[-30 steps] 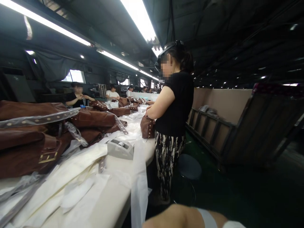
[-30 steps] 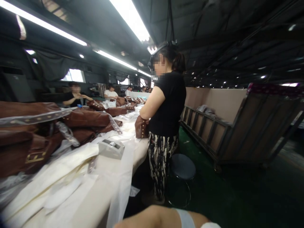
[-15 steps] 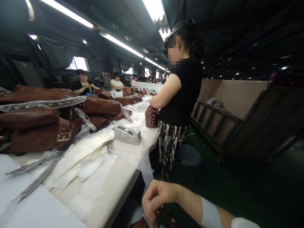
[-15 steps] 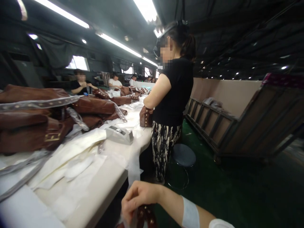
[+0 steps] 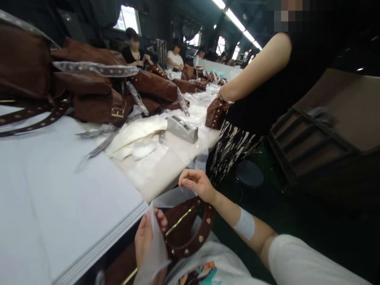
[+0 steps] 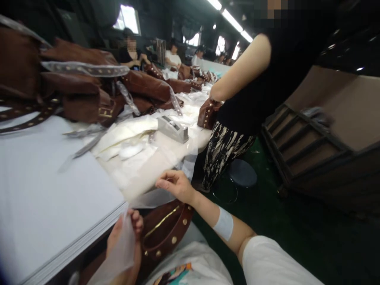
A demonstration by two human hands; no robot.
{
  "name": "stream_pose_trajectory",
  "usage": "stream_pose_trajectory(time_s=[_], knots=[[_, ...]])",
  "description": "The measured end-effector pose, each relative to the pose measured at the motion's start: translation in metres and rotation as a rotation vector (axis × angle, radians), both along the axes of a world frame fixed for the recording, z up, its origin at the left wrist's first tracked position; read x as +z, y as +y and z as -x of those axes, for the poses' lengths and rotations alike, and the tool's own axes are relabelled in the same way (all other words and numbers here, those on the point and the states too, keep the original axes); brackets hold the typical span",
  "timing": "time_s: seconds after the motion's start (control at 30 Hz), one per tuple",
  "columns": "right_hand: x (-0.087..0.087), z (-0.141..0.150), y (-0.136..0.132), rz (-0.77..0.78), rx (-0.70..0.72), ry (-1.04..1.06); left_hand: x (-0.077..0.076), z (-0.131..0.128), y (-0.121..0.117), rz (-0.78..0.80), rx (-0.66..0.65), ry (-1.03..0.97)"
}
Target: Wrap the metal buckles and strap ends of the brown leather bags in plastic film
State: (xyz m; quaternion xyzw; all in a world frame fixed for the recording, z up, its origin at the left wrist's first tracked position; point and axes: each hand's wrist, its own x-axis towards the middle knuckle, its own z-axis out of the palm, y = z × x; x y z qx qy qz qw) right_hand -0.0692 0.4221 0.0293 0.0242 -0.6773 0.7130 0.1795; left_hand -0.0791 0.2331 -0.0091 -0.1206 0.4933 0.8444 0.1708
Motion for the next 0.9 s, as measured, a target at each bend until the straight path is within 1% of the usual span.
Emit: stream_pose_trajectory(time_s=[0.07, 0.1, 0.17, 0.23, 0.27, 0.3, 0.37, 0.4, 0.43, 0.47, 0.5, 0.57, 0.63, 0.67, 0.7, 0.73, 0.8, 0.83, 0.87, 0.9], knots=[[-0.003, -0.003, -0.007, -0.078, 0.009, 0.016, -0.005, 0.006, 0.002, -0.073, 0.106, -0.087], [-0.005, -0.005, -0.010, -0.127, 0.054, -0.008, -0.007, 0.007, 0.002, -0.074, 0.127, -0.090], [-0.006, -0.009, -0.016, -0.228, 0.205, -0.113, -0.010, 0.004, 0.001, -0.029, 0.143, -0.020], [-0.004, -0.014, -0.021, -0.300, 0.348, -0.233, -0.012, -0.002, -0.001, 0.093, 0.112, 0.104], [-0.002, -0.017, -0.023, -0.327, 0.386, -0.271, -0.013, -0.004, -0.002, 0.175, 0.088, 0.170], [0.000, -0.019, -0.024, -0.346, 0.399, -0.290, -0.015, -0.006, -0.004, 0.271, 0.075, 0.234], [0.003, -0.022, -0.024, -0.370, 0.381, -0.310, -0.017, -0.008, -0.007, 0.451, 0.072, 0.343], [0.003, -0.023, -0.023, -0.374, 0.366, -0.340, -0.018, -0.008, -0.008, 0.499, 0.071, 0.380], [0.002, -0.023, -0.022, -0.362, 0.349, -0.390, -0.020, -0.008, -0.009, 0.513, 0.069, 0.401], [0.000, -0.023, -0.021, -0.328, 0.336, -0.457, -0.021, -0.008, -0.010, 0.492, 0.052, 0.403], [-0.002, -0.022, -0.019, -0.273, 0.339, -0.528, -0.022, -0.008, -0.011, 0.440, 0.011, 0.388], [-0.009, -0.018, -0.018, -0.114, 0.355, -0.608, -0.024, -0.008, -0.013, 0.269, -0.125, 0.310], [-0.016, -0.014, -0.018, 0.030, 0.344, -0.577, -0.024, -0.007, -0.013, 0.097, -0.278, 0.198], [-0.018, -0.013, -0.018, 0.071, 0.330, -0.545, -0.023, -0.007, -0.012, 0.034, -0.335, 0.142], [-0.020, -0.012, -0.019, 0.086, 0.310, -0.514, -0.022, -0.006, -0.011, -0.003, -0.353, 0.093], [-0.021, -0.011, -0.021, 0.072, 0.296, -0.487, -0.021, -0.005, -0.010, -0.017, -0.332, 0.058], [-0.020, -0.014, -0.023, -0.043, 0.311, -0.457, -0.015, -0.001, -0.009, -0.019, -0.214, 0.026], [-0.019, -0.016, -0.024, -0.142, 0.338, -0.462, -0.011, 0.001, -0.011, -0.022, -0.133, 0.024], [-0.016, -0.019, -0.025, -0.265, 0.395, -0.474, -0.006, 0.004, -0.015, -0.029, -0.044, 0.032], [-0.014, -0.023, -0.026, -0.402, 0.489, -0.488, 0.000, 0.005, -0.021, -0.014, 0.043, 0.050]])
